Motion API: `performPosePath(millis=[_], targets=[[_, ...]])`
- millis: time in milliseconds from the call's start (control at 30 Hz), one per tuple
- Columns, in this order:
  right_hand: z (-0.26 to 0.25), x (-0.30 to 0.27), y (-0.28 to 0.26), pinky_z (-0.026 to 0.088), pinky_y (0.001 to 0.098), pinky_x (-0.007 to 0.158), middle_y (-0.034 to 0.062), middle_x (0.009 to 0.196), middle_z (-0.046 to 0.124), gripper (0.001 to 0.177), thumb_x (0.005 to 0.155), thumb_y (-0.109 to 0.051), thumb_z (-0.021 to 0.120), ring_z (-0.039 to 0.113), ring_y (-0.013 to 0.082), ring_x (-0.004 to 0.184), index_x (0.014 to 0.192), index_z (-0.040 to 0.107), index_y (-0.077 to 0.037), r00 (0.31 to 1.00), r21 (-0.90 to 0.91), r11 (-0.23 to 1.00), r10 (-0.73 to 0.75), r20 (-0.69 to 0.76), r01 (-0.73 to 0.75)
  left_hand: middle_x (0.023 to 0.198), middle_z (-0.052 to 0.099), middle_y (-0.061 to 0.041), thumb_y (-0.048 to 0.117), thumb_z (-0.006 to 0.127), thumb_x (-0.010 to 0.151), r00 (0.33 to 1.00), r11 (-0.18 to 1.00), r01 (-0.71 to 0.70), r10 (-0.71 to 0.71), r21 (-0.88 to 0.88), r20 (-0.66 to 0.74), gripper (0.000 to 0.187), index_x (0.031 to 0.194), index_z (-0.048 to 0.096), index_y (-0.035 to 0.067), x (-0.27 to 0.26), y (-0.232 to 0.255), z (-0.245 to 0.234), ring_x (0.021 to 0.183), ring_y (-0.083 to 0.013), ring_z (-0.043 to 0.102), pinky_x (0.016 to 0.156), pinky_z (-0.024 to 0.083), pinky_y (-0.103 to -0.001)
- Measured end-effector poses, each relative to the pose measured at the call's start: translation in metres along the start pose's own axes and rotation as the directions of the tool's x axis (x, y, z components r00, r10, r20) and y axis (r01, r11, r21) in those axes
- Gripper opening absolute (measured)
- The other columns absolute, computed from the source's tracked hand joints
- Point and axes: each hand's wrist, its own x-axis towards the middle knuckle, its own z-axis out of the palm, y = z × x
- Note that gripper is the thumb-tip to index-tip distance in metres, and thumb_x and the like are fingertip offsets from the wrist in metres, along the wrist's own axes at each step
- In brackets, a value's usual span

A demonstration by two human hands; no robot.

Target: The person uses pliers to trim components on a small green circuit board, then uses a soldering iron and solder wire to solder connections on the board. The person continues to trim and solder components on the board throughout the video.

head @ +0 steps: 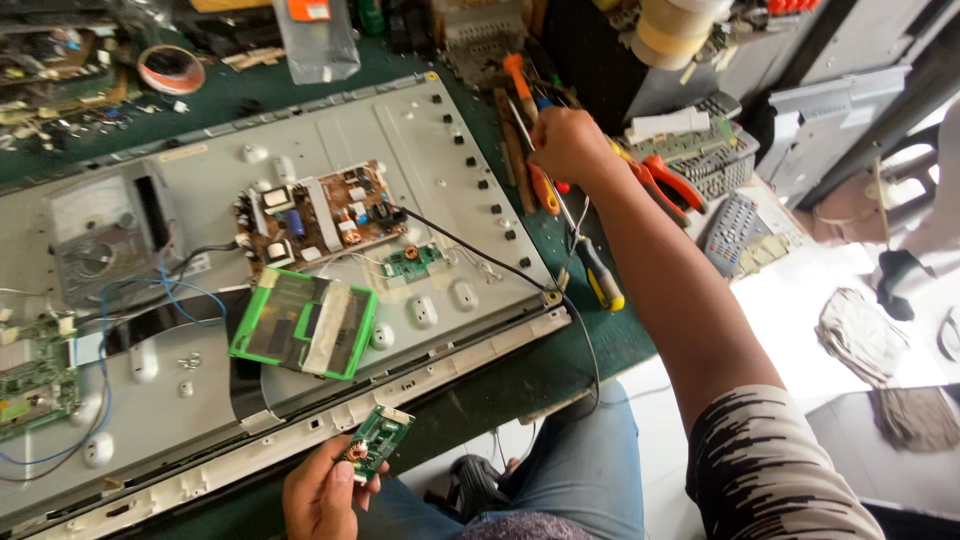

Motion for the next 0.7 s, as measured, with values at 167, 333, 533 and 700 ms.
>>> performPosePath(millis=[167, 333, 533, 700], targets=[[-0.012, 0.029, -0.002, 0.058, 0.0508, 0.081, 0.0135, 0.102, 0.079, 0.017, 0.094, -0.034, 0.075, 0.074, 0.0419, 0.099, 0.104, 0.080, -0.021, 0.993, -0.159, 0.985, 0.054, -0.107, -0.071, 0.063, 0.082, -0.025, 0.023, 0.057, 0.093, 0.962, 0.961, 0.265, -0.257, 0.079, -0.095, 0.043, 0.101, 0.084, -0.010, 0.003, 0.011, 0.002, 0.046, -0.0240, 0.067, 0.037, 0.044, -0.033], [-0.011, 0.092, 0.010, 0.054, 0.0462, 0.065, 0.0092, 0.091, 0.076, 0.017, 0.097, -0.021, 0.077, 0.071, 0.0304, 0.083, 0.084, 0.068, -0.015, 0.942, 0.065, 0.988, -0.114, -0.316, 0.141, 0.056, 0.084, -0.018, 0.031, 0.058, 0.089, 0.970, 0.961, 0.241, -0.233, 0.138, -0.073, 0.047, 0.084, 0.088, -0.005, 0.009, 0.016, 0.001, 0.041, -0.0168, 0.062, 0.033, 0.040, -0.029], [0.003, 0.131, -0.013, 0.056, 0.0558, 0.092, 0.0255, 0.133, 0.067, 0.057, 0.099, -0.039, 0.080, 0.066, 0.0474, 0.119, 0.135, 0.057, -0.002, 0.995, -0.078, 0.993, 0.090, -0.042, -0.093, 0.067, 0.091, -0.007, 0.036, 0.063, 0.091, 0.958, 0.925, 0.276, -0.285, 0.262, -0.002, 0.045, 0.090, 0.095, 0.005, 0.012, 0.009, -0.007, 0.049, -0.0105, 0.071, 0.051, 0.060, -0.023], [0.036, 0.175, 0.041, 0.052, 0.0512, 0.077, 0.0114, 0.096, 0.076, 0.041, 0.101, -0.057, 0.076, 0.071, 0.0393, 0.092, 0.099, 0.067, -0.017, 0.939, 0.072, 0.995, -0.042, -0.341, 0.070, 0.059, 0.081, -0.013, 0.034, 0.059, 0.090, 0.986, 0.971, 0.165, -0.169, 0.173, 0.006, 0.047, 0.088, 0.088, -0.002, 0.006, 0.033, 0.005, 0.046, -0.0143, 0.064, 0.044, 0.050, -0.029]])
